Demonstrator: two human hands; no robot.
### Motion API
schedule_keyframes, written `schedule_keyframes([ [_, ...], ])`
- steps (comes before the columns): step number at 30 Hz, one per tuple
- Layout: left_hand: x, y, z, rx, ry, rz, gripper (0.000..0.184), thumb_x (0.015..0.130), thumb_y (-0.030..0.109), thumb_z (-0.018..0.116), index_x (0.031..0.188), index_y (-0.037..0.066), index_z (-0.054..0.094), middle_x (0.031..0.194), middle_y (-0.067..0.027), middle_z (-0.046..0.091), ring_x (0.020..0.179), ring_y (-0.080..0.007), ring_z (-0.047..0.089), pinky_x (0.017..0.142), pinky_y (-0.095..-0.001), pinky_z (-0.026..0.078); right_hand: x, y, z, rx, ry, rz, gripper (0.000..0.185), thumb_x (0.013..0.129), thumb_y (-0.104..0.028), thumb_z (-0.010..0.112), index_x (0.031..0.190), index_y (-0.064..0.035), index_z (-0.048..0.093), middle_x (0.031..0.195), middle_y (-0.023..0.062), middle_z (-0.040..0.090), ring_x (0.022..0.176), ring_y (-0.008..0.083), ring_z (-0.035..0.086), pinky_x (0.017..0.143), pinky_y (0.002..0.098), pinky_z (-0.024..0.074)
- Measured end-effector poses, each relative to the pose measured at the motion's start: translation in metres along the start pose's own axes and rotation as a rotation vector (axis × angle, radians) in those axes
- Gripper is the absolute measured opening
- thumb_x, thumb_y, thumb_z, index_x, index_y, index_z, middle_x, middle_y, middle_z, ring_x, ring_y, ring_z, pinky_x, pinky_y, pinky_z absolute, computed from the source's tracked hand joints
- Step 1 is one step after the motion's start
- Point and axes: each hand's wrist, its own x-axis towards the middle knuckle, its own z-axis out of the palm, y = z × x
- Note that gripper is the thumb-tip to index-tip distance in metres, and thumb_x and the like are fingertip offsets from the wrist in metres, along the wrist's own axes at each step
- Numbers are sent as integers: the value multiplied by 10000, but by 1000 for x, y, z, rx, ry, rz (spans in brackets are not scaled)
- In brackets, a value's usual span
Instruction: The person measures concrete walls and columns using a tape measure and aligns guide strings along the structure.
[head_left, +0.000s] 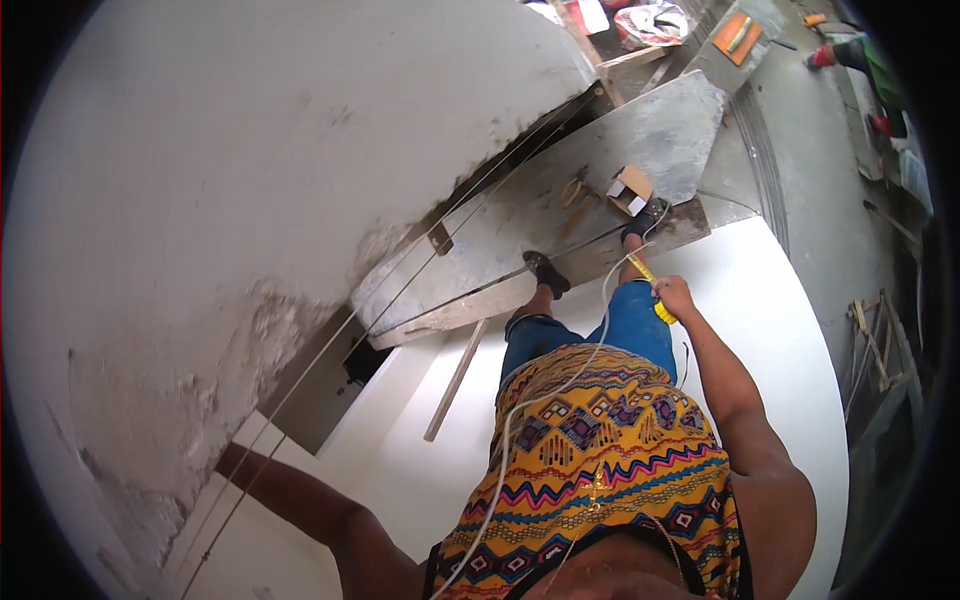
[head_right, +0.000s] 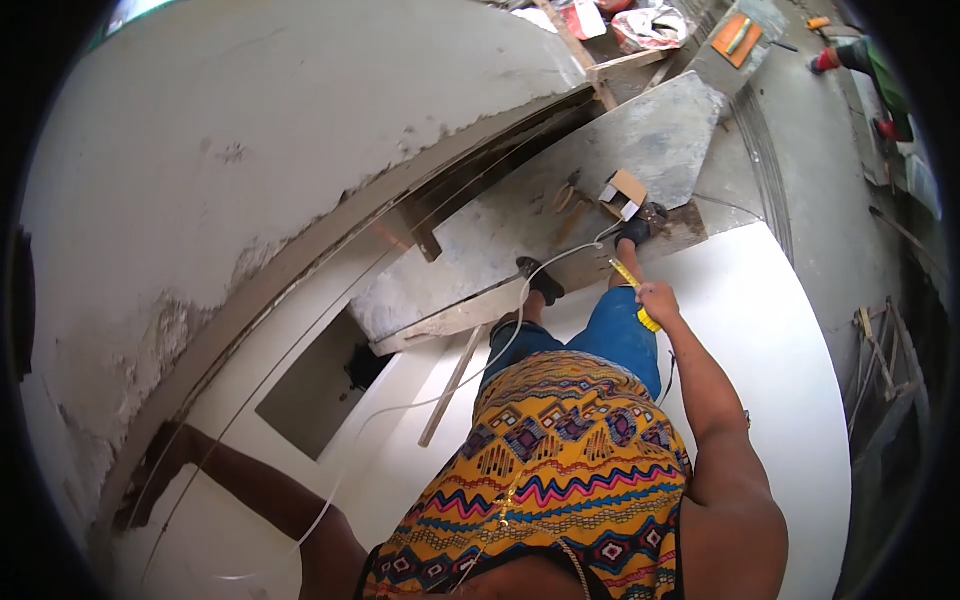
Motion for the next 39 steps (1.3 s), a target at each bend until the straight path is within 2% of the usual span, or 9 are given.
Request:
schedule_keyframes([
  [12, 8, 5, 7, 11, 46, 61, 343, 858, 182, 597, 1039, -85, 481, 962, -169, 574, 746, -223, 576, 676, -356, 509, -16, 19, -29, -62, 75, 45, 260, 825, -188, 549, 664, -2, 631, 614, 101, 614, 560, 191, 581, 553, 324, 447],
  [21, -9, 23, 56, 98, 106, 213, 326, 854, 169, 604, 1024, -84, 487, 941, -164, 583, 713, -214, 582, 649, -346, 516, 3, 5, -56, 2, 207, -25, 249, 812, -203, 556, 684, -13, 654, 619, 127, 629, 580, 235, 607, 578, 357, 459],
  [23, -14, 44, 54, -514, -175, -261, 315, 891, 251, 562, 1016, -35, 523, 992, -126, 593, 799, -178, 580, 732, -332, 513, 11, 3, -59, 2, 224, -79, 242, 803, -196, 556, 680, -13, 654, 623, 128, 630, 582, 235, 608, 578, 358, 459],
  [24, -4, 68, 49, -532, -137, -307, 351, 894, 274, 539, 1052, -36, 495, 1031, -145, 562, 851, -205, 542, 763, -359, 481, 12, 2, -60, 5, 233, -103, 234, 794, -190, 556, 676, -13, 653, 626, 129, 632, 584, 234, 609, 578, 358, 459],
  [25, 10, 90, 36, -468, -28, -232, 388, 896, 298, 515, 1087, -36, 468, 1071, -163, 530, 903, -231, 505, 794, -385, 449, 18, 1, -65, -21, 245, -154, 231, 781, -181, 554, 654, -13, 648, 625, 130, 632, 587, 231, 610, 577, 359, 458],
  [26, 30, 116, 27, -399, 87, -137, 425, 899, 321, 491, 1123, -37, 441, 1110, -182, 499, 955, -257, 467, 824, -412, 417, 19, -4, -67, 10, 260, -162, 240, 794, -157, 543, 628, -1, 616, 587, 79, 594, 554, 164, 559, 540, 311, 427],
  [28, 71, 160, 7, -310, 253, -29, 502, 904, 368, 444, 1194, -38, 386, 1188, -218, 436, 1058, -310, 393, 886, -465, 354, 19, -10, -72, 26, 256, -199, 236, 794, -153, 541, 630, -3, 621, 583, 79, 589, 547, 160, 547, 540, 306, 422],
  [33, 135, 203, -26, -237, 424, 29, 699, 917, 484, 326, 1371, -40, 249, 1384, -311, 279, 1318, -441, 206, 1041, -597, 194, 23, 11, -74, 70, 249, -224, 202, 768, -108, 526, 623, -8, 627, 579, 70, 585, 541, 158, 537, 533, 304, 417],
  [39, 151, 210, -36, -298, 457, -36, 680, 893, 514, 336, 1323, -11, 387, 1397, -274, 305, 1299, -433, 248, 1038, -567, 209, 19, 29, -88, -16, 234, -195, 171, 726, -93, 531, 618, -1, 627, 572, 90, 593, 518, 198, 560, 522, 339, 446],
])
